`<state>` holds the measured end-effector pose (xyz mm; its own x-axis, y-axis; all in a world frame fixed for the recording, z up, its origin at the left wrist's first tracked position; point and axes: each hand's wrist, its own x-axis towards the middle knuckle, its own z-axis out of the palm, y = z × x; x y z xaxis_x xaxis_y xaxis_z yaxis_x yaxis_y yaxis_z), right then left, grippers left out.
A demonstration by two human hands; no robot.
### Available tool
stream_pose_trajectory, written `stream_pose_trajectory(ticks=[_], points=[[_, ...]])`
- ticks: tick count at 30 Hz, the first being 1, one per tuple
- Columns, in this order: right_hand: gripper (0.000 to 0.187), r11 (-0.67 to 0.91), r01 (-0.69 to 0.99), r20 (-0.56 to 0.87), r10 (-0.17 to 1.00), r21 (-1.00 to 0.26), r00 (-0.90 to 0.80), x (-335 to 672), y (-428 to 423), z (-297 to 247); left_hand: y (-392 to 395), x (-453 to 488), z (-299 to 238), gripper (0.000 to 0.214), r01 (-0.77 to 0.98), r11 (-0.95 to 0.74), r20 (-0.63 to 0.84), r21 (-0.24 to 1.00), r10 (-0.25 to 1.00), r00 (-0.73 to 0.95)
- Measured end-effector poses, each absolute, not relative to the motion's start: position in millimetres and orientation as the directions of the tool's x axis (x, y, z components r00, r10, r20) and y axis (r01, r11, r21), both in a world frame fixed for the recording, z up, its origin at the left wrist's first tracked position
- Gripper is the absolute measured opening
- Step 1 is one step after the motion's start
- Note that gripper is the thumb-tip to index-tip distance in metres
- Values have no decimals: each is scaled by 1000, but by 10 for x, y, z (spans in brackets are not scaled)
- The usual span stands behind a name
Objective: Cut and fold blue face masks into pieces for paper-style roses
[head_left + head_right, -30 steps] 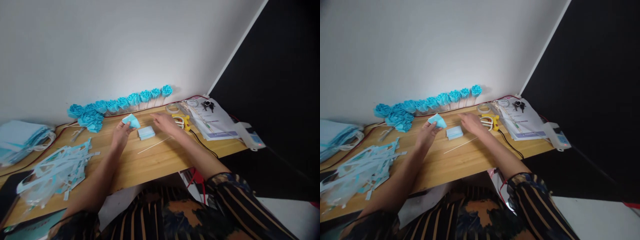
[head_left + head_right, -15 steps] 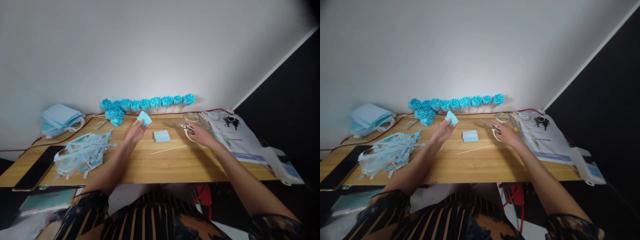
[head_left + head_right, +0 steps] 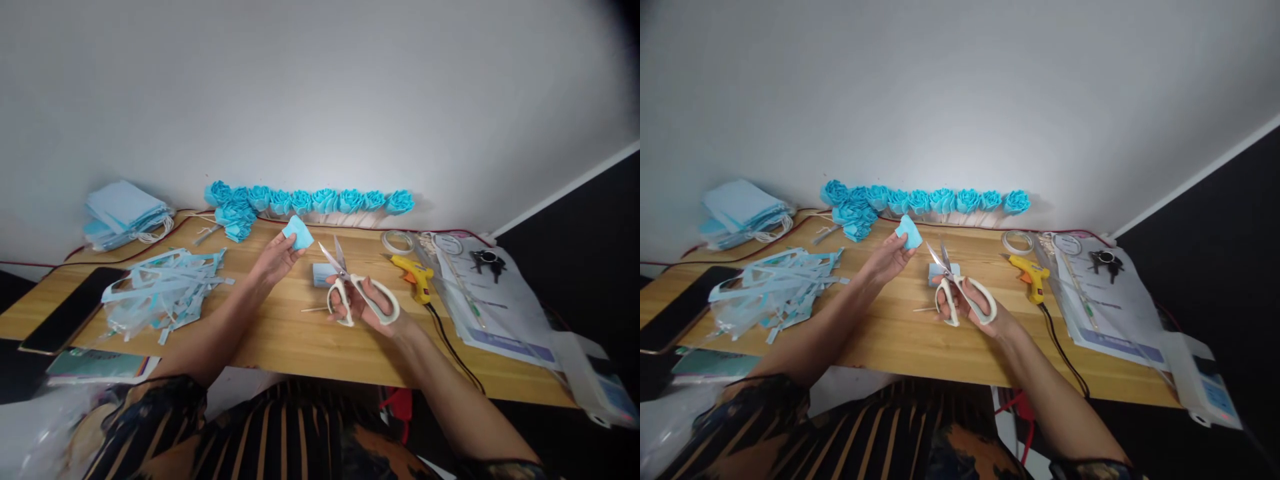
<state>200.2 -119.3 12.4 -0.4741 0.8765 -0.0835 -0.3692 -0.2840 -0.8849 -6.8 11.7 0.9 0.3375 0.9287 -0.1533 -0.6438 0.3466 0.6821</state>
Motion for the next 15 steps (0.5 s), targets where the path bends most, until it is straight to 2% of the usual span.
stream_pose_trajectory(ticks=[15], points=[[50, -311, -381, -99, 870, -871, -483, 2013, -1102, -4, 76, -33, 9, 18, -617, 372, -174, 693, 918, 357]])
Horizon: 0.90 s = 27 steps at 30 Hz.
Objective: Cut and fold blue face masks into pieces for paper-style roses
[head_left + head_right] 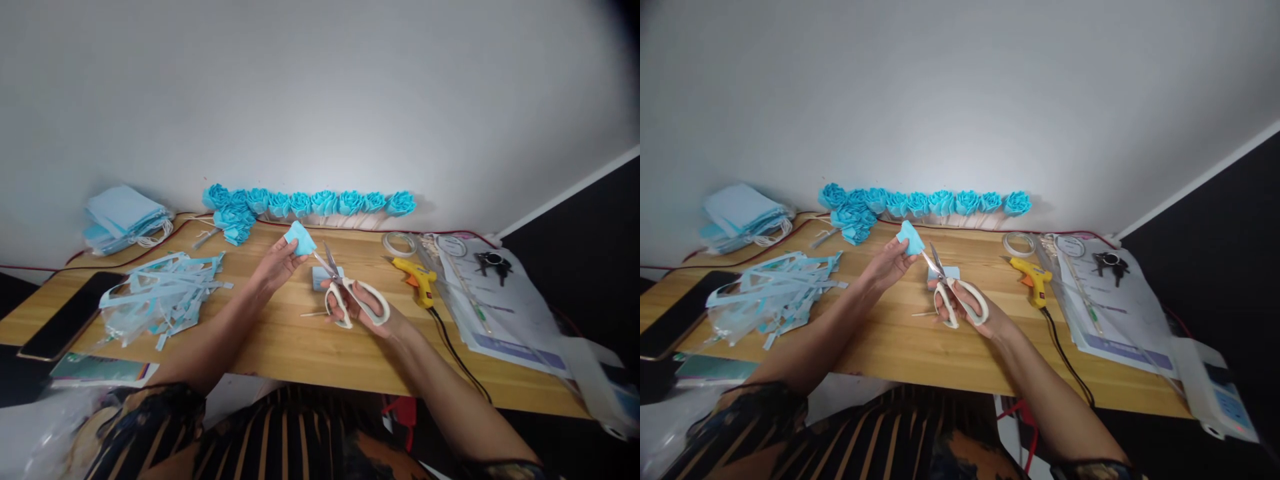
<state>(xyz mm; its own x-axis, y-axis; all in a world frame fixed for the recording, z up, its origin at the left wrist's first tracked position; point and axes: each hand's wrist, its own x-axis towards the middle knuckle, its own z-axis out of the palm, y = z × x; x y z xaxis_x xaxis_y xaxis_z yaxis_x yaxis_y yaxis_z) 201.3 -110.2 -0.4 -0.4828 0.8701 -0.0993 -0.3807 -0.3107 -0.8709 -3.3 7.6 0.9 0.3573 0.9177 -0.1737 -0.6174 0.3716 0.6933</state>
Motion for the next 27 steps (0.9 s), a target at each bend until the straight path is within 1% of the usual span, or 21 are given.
stream_pose_trajectory(ticks=[6, 10, 17, 22, 24, 27], points=[[49, -297, -392, -76, 868, -871, -490, 2049, -1124, -16, 78, -36, 38, 16, -638, 373, -190, 673, 922, 338], [50, -289, -389, -69, 869, -875, -490, 2070, -1104, -71, 83, -32, 16, 24, -631, 369, -172, 682, 920, 352], [51, -294, -393, -74, 870, -871, -487, 2003, -1064, -28, 30, 1, -11, 25, -610, 345, -94, 713, 910, 405], [51, -283, -451, -23, 866, -846, -500, 1905, -973, 30, -30, 49, -20, 38, -588, 325, -11, 741, 881, 473], [50, -273, -468, -11, 873, -841, -488, 1889, -935, 42, -34, 58, -26, 40, -599, 310, 9, 739, 883, 468], [47, -279, -491, -34, 892, -825, -450, 1872, -889, 37, -23, 57, -36, 40, -614, 294, 12, 733, 897, 443]])
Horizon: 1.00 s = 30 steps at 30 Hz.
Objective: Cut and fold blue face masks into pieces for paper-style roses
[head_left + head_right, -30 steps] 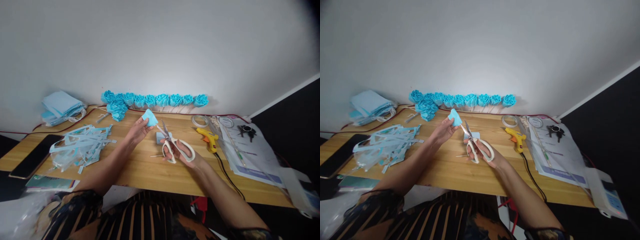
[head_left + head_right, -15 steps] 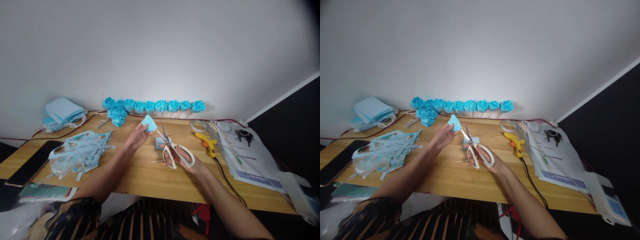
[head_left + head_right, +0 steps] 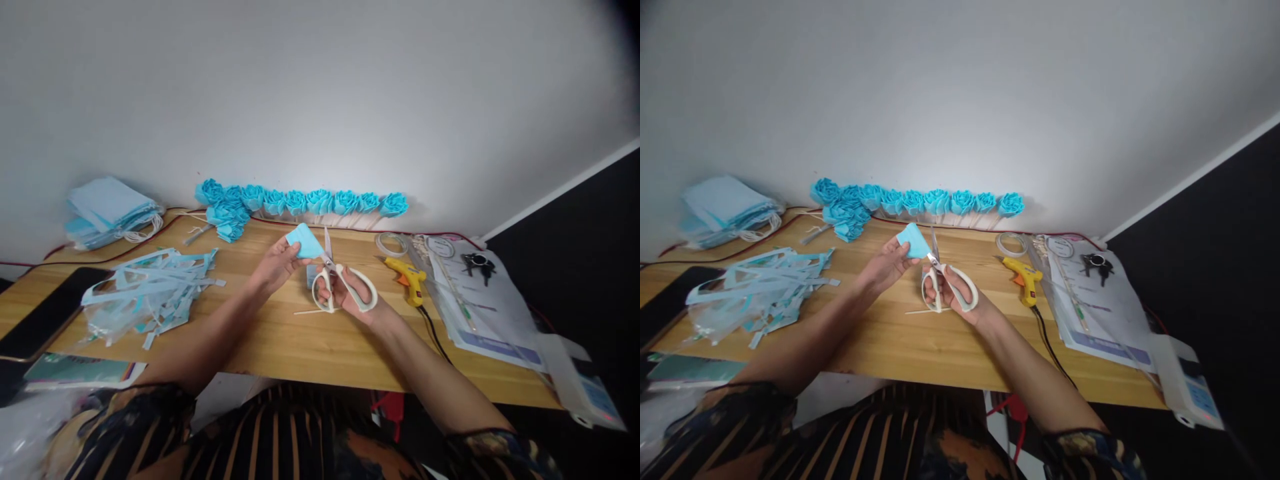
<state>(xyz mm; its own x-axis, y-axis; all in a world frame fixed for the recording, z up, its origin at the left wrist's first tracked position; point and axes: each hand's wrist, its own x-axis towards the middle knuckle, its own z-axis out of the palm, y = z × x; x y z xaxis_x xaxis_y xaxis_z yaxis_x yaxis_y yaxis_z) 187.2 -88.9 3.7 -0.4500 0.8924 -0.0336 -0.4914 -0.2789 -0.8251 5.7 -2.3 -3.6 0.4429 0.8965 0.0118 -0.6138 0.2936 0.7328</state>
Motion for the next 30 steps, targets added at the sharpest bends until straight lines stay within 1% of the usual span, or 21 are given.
stream_pose_trajectory(ticks=[6, 14, 18, 21, 25, 30], points=[[48, -301, -534, -62, 906, -790, -419, 1807, -896, -36, 8, 39, -86, 36, -599, 333, -35, 728, 890, 454], [49, -315, -533, -87, 909, -786, -408, 1840, -968, -55, 39, 37, -105, 40, -597, 325, -21, 734, 889, 458], [49, -306, -533, -79, 910, -789, -407, 1832, -972, -49, 36, 32, -77, 31, -595, 346, -23, 725, 876, 481], [48, -303, -525, -64, 904, -795, -424, 1818, -982, -36, 34, 23, -52, 23, -588, 398, -74, 704, 865, 496], [49, -290, -503, -59, 903, -814, -425, 1809, -993, -36, 49, -4, -30, 18, -569, 468, -140, 676, 840, 524], [50, -269, -476, -60, 911, -837, -409, 1797, -998, -54, 77, -27, -45, 11, -569, 466, -126, 677, 836, 535]])
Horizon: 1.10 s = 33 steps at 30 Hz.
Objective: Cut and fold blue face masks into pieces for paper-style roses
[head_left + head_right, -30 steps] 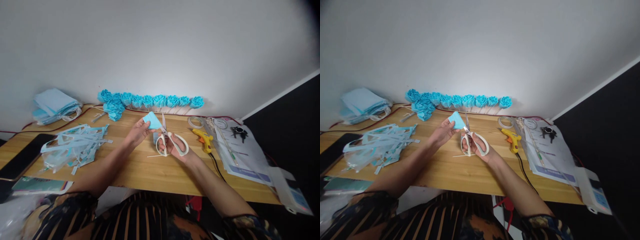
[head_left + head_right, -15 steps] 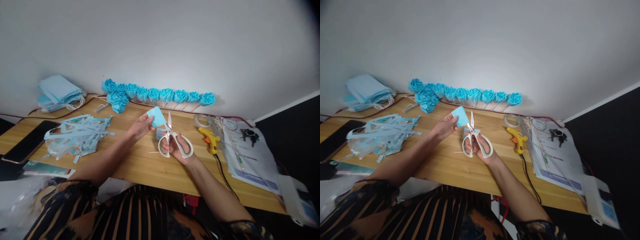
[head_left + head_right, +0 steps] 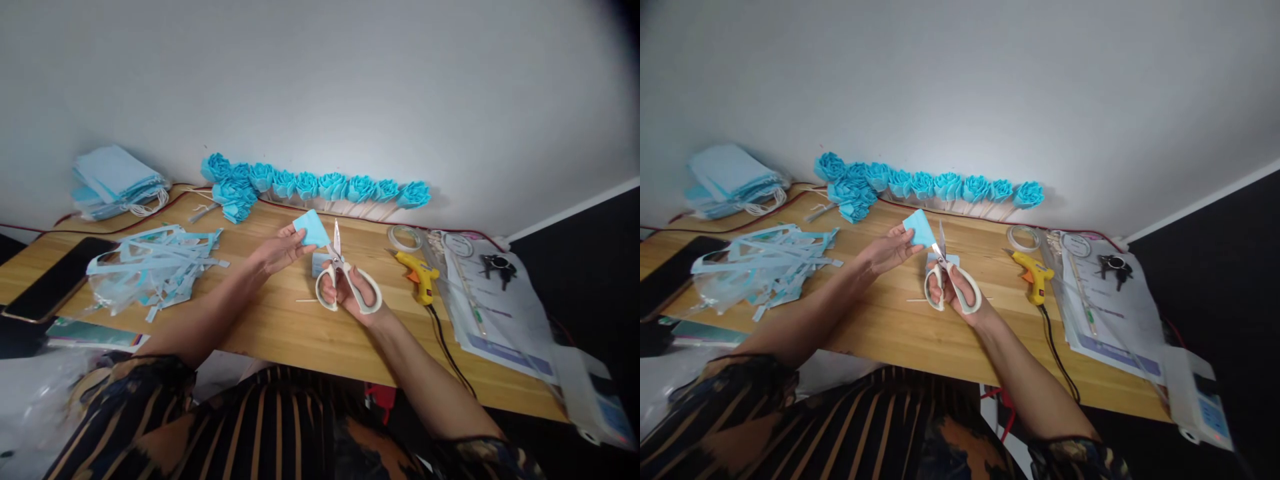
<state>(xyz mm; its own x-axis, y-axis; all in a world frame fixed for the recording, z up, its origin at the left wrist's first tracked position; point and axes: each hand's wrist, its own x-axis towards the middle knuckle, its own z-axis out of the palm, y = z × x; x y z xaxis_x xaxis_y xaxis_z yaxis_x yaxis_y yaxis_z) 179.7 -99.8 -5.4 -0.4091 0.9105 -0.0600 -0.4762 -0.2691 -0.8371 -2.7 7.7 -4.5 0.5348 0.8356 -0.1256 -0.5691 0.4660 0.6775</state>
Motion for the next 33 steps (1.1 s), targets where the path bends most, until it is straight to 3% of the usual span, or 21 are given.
stream_pose_trajectory(ticks=[33], points=[[55, -251, -522, -91, 945, -815, -314, 1752, -1047, -134, 86, -20, -98, 13, -596, 389, -72, 702, 872, 485]])
